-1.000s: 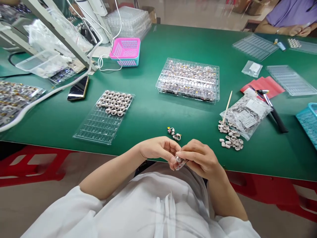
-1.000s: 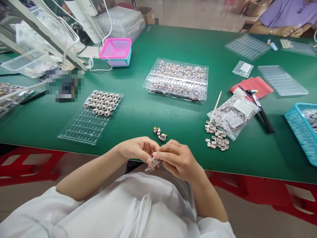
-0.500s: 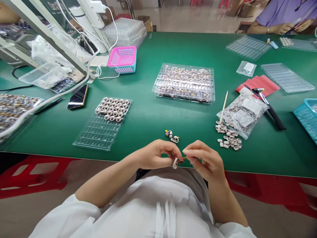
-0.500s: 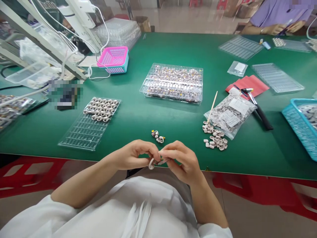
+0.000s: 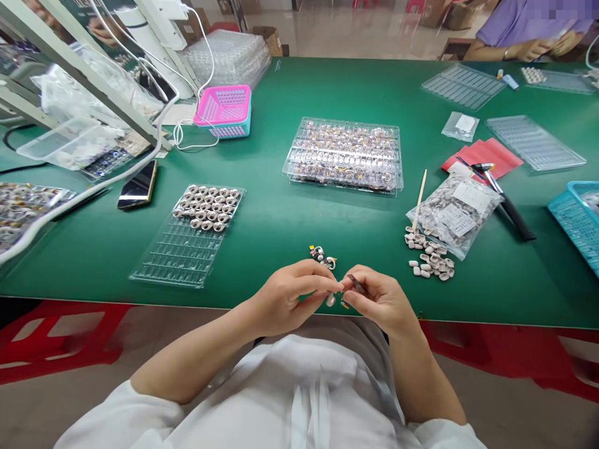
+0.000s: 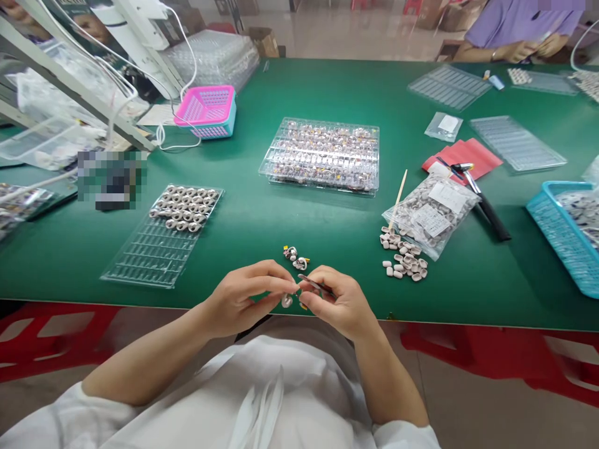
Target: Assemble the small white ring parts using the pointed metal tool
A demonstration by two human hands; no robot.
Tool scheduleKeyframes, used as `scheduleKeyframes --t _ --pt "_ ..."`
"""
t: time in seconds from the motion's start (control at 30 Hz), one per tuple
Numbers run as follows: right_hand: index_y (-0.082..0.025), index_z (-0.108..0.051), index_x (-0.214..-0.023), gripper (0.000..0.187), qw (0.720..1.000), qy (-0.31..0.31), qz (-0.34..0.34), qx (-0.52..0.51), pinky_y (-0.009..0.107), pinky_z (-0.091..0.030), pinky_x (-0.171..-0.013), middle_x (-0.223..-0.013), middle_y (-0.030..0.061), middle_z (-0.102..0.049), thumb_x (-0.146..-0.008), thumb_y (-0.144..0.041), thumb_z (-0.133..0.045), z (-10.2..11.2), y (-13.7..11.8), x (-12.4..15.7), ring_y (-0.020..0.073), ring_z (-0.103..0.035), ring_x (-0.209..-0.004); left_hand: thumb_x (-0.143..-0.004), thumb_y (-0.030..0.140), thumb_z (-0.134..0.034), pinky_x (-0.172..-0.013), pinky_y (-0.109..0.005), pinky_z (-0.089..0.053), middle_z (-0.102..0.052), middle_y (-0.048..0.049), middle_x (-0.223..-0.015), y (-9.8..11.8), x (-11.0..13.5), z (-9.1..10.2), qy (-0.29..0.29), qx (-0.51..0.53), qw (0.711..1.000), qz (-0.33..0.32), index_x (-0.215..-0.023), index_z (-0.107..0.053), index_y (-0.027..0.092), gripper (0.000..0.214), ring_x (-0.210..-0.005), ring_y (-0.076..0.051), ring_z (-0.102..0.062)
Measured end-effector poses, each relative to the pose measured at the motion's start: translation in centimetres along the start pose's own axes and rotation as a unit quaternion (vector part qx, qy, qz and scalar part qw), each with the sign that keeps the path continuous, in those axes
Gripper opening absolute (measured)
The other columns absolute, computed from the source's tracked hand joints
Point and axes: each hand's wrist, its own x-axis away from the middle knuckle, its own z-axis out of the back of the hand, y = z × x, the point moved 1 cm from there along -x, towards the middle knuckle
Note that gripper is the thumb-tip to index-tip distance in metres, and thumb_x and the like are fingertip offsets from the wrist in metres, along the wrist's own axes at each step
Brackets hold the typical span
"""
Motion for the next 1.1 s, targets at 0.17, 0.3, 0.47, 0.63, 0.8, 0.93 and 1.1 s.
scheduleKeyframes --t 0.17,0.3,0.47,0.63,0.8,0.93,1.1 --pt "-0.020 -0.069 -0.085 0.008 0.998 0.001 -0.007 0.060 0.026 -0.032 -0.054 -0.078 -0.0003 -0.055 -0.088 -0.027 -0.068 -0.9 -0.4 -0.4 0.0107 -0.042 -0.063 -0.086 0.002 -0.060 -0.082 -0.024 -0.059 -0.073 -0.0077 -0.095 -0.3 0.3 -0.6 0.051 -0.008 0.998 0.044 -0.105 -0.072 0.019 0.028 -0.090 -0.015 -0.072" --pt "-0.020 -0.069 -0.084 0.010 0.995 0.012 0.005 0.094 0.026 -0.031 -0.055 -0.079 0.0004 -0.058 -0.090 -0.025 -0.063 -1.3 -0.7 -0.7 0.0106 -0.043 -0.062 -0.085 0.002 -0.060 -0.081 -0.024 -0.060 -0.075 -0.0066 -0.092 -0.5 0.3 -0.9 0.069 0.000 0.997 0.047 -0.102 -0.071 0.019 0.026 -0.089 -0.015 -0.072" --pt "-0.020 -0.069 -0.082 0.011 0.995 0.030 0.011 0.098 0.024 -0.033 -0.055 -0.077 0.0003 -0.060 -0.090 -0.023 -0.061 -1.6 -0.8 -0.9 0.0112 -0.048 -0.064 -0.084 0.002 -0.060 -0.075 -0.023 -0.061 -0.074 -0.0068 -0.090 -0.8 0.5 -1.4 0.087 0.026 0.994 0.062 -0.099 -0.071 0.018 0.025 -0.088 -0.015 -0.072" --pt "-0.019 -0.067 -0.080 0.011 0.994 0.054 -0.002 0.096 0.023 -0.034 -0.055 -0.075 0.0004 -0.061 -0.089 -0.022 -0.061 -2.0 -0.5 -0.9 0.0111 -0.048 -0.064 -0.081 0.001 -0.059 -0.070 -0.022 -0.063 -0.071 -0.0076 -0.093 -1.2 0.9 -1.9 0.099 0.073 0.985 0.117 -0.098 -0.072 0.017 0.026 -0.087 -0.015 -0.072" --pt "-0.019 -0.068 -0.087 0.015 0.993 0.092 -0.061 -0.028 0.024 -0.042 -0.058 -0.075 0.0011 -0.062 -0.088 -0.034 -0.067 -2.3 1.1 -0.5 0.0122 -0.052 -0.064 -0.082 0.008 -0.062 -0.074 -0.026 -0.062 -0.070 -0.0079 -0.092 -1.5 1.1 -2.4 0.126 0.109 0.968 0.187 -0.094 -0.070 0.016 0.016 -0.083 -0.016 -0.070" --pt "-0.020 -0.069 -0.085 0.018 0.979 0.126 -0.061 -0.148 0.024 -0.041 -0.055 -0.073 -0.0003 -0.059 -0.084 -0.038 -0.074 -3.2 2.9 -0.3 0.0112 -0.049 -0.061 -0.085 0.021 -0.069 -0.077 -0.026 -0.060 -0.071 -0.0081 -0.094 -1.7 1.1 -3.4 0.155 0.205 0.932 0.256 -0.094 -0.068 0.015 0.010 -0.081 -0.015 -0.070" --pt "-0.023 -0.070 -0.086 0.010 0.963 0.191 0.014 -0.188 0.026 -0.044 -0.060 -0.083 0.0011 -0.062 -0.086 -0.033 -0.072 -4.3 3.6 -0.1 0.0129 -0.054 -0.069 -0.084 0.027 -0.075 -0.072 -0.022 -0.057 -0.069 -0.0025 -0.081 -1.8 1.1 -4.7 0.190 0.331 0.876 0.293 -0.094 -0.067 0.016 0.017 -0.074 -0.011 -0.065"
